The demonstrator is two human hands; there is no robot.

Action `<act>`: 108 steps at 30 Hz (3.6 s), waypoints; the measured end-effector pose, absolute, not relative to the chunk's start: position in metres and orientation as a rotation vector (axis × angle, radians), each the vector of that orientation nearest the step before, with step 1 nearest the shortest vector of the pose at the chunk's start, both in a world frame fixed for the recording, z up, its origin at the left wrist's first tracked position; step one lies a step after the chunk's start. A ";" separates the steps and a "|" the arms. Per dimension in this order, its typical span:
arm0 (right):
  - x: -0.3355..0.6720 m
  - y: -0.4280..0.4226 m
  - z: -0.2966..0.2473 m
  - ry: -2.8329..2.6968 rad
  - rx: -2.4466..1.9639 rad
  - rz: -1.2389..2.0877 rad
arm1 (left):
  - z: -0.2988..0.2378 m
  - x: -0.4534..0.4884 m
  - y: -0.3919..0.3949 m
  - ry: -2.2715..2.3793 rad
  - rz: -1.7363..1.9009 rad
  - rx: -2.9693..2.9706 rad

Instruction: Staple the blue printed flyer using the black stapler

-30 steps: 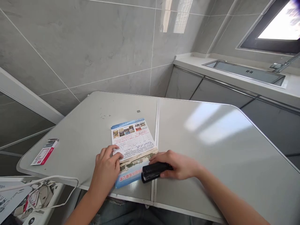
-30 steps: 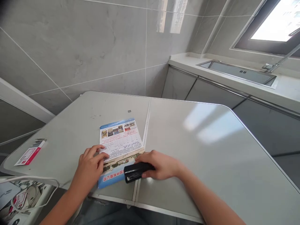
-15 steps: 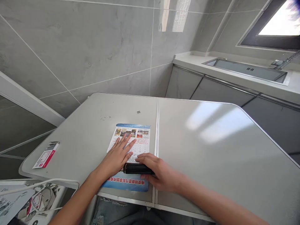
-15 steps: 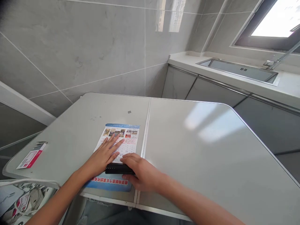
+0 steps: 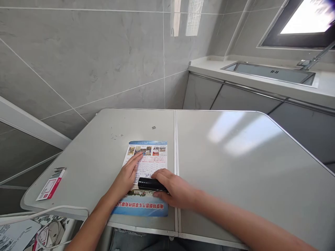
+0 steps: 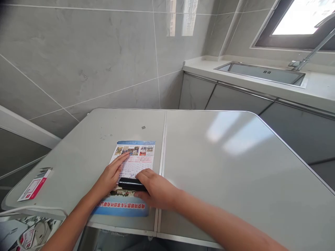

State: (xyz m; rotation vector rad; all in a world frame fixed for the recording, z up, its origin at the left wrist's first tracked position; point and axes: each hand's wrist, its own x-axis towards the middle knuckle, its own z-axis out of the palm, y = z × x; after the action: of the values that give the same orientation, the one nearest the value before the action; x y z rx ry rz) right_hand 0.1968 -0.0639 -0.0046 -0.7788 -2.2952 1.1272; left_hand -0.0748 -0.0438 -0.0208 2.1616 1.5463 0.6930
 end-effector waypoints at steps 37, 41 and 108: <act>0.180 -0.170 -0.011 -1.530 -1.701 0.810 | 0.004 0.011 0.087 1.149 0.764 2.218; 0.183 -0.148 -0.012 -1.510 -1.694 0.807 | -0.006 0.009 0.085 1.177 0.897 2.193; 0.285 -0.033 0.004 -2.366 -1.161 0.659 | 0.009 0.021 0.054 1.228 0.847 2.074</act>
State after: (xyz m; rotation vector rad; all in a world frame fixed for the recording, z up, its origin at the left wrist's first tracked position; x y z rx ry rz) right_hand 0.2854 -0.0332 0.0041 -1.1605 -2.3662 0.6590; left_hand 0.0207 0.0540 0.0091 2.0739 1.2277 0.8474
